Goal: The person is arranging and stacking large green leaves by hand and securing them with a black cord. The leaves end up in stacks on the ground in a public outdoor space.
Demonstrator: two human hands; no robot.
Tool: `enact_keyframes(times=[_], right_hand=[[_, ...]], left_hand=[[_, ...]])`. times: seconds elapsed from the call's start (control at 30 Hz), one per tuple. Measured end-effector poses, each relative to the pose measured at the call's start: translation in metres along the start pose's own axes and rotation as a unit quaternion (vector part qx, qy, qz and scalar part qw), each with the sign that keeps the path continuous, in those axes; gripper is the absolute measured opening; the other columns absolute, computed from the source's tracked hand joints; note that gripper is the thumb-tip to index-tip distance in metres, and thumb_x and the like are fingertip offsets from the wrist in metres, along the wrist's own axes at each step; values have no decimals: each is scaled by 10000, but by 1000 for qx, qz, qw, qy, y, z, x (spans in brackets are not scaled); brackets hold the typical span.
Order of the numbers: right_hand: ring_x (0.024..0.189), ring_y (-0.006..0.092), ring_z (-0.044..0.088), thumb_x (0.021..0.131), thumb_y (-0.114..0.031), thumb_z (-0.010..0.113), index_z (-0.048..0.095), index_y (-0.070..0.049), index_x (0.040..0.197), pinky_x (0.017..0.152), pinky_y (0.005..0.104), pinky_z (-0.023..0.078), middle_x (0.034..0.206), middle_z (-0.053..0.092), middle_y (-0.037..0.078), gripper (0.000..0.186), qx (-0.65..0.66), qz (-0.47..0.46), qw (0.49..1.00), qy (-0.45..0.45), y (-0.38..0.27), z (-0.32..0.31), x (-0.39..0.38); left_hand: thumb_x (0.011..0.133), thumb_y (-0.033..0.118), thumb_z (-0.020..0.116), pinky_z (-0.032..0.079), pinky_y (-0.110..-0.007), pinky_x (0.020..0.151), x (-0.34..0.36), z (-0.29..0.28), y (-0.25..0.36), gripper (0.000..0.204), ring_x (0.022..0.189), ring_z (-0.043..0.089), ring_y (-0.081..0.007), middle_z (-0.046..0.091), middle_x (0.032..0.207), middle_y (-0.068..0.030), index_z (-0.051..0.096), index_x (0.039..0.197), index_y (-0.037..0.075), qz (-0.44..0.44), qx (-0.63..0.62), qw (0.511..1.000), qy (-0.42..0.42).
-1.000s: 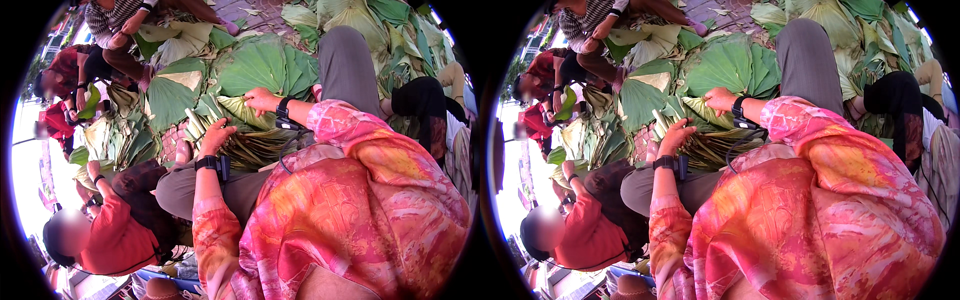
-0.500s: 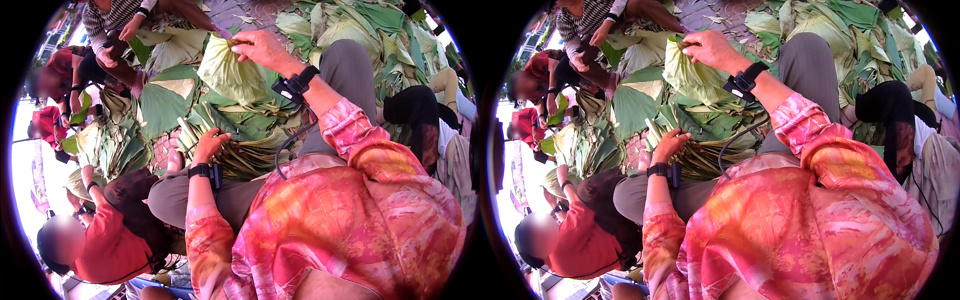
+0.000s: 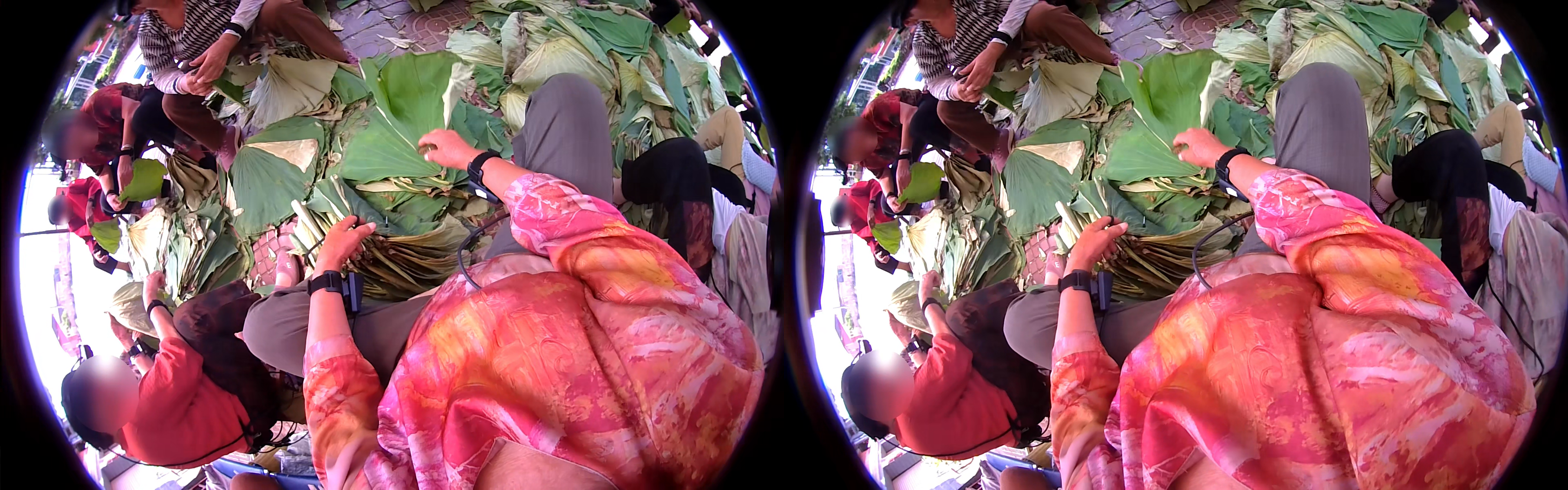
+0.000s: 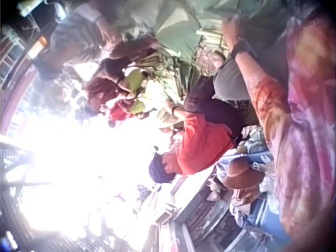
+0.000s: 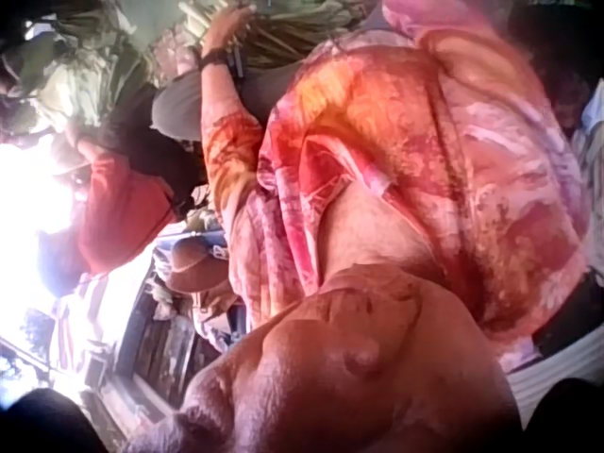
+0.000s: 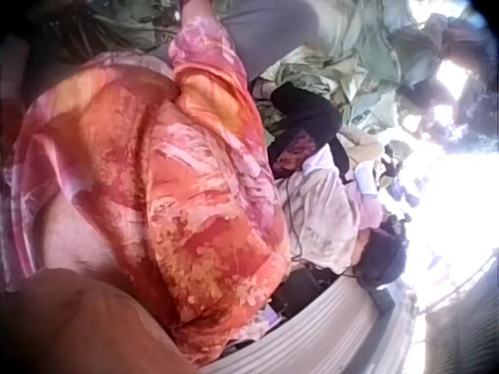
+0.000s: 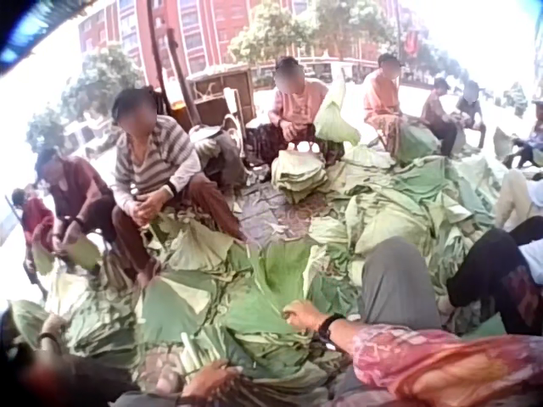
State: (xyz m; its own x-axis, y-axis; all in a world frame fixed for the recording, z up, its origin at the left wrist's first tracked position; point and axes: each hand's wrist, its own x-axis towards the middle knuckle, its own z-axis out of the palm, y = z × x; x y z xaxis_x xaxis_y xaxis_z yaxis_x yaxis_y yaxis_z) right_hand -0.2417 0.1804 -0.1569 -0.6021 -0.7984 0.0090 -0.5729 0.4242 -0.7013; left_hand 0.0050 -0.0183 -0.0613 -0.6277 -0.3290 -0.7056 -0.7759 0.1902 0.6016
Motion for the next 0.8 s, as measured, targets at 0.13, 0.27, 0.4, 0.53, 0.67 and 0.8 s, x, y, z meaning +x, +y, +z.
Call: enact_keyframes(times=[0.13,0.27,0.4,0.53,0.67,0.8], right_hand=[[944,301,625,669,-204,737,616,-78,1099,802,371,500,1013,646,164,465,-175,20,955,-236,13,26,-20],[895,210,637,695,-239,752,598,-52,1126,700,327,523,1000,660,125,495,86,33,955,-282,-53,35,-6],[870,154,620,729,-304,751,538,-33,1214,676,290,519,1022,661,78,595,291,29,890,-351,-104,62,-22],[881,178,612,776,-301,707,559,-74,1200,671,319,541,975,638,64,503,323,60,882,-338,-99,74,-24],[875,202,607,834,-263,640,565,-84,1190,693,350,557,1041,608,79,405,390,149,847,-330,-92,71,-24],[834,165,597,878,-199,565,542,-72,1221,688,334,558,935,582,68,366,424,201,824,-316,-97,67,-27]], left_hand=[[760,350,713,373,-242,447,1,1,2,561,530,508,-107,587,690,-49,567,1171,-3,-4,3,1000,7],[802,385,668,382,-247,454,1,0,-4,626,526,513,-118,587,677,-65,510,1255,-18,6,5,1000,2],[852,421,590,355,-243,441,2,2,-11,506,474,493,-112,558,618,-46,555,1205,60,16,20,1000,9],[879,425,553,333,-241,424,5,3,-7,492,454,491,-104,556,603,-31,512,1250,104,24,22,999,24],[870,389,590,331,-244,419,1,4,-3,549,450,472,-95,550,612,-16,453,1322,109,27,15,999,44],[772,374,704,483,-322,675,8,3,-12,652,785,620,-218,648,895,-159,493,1297,51,65,68,994,61]])
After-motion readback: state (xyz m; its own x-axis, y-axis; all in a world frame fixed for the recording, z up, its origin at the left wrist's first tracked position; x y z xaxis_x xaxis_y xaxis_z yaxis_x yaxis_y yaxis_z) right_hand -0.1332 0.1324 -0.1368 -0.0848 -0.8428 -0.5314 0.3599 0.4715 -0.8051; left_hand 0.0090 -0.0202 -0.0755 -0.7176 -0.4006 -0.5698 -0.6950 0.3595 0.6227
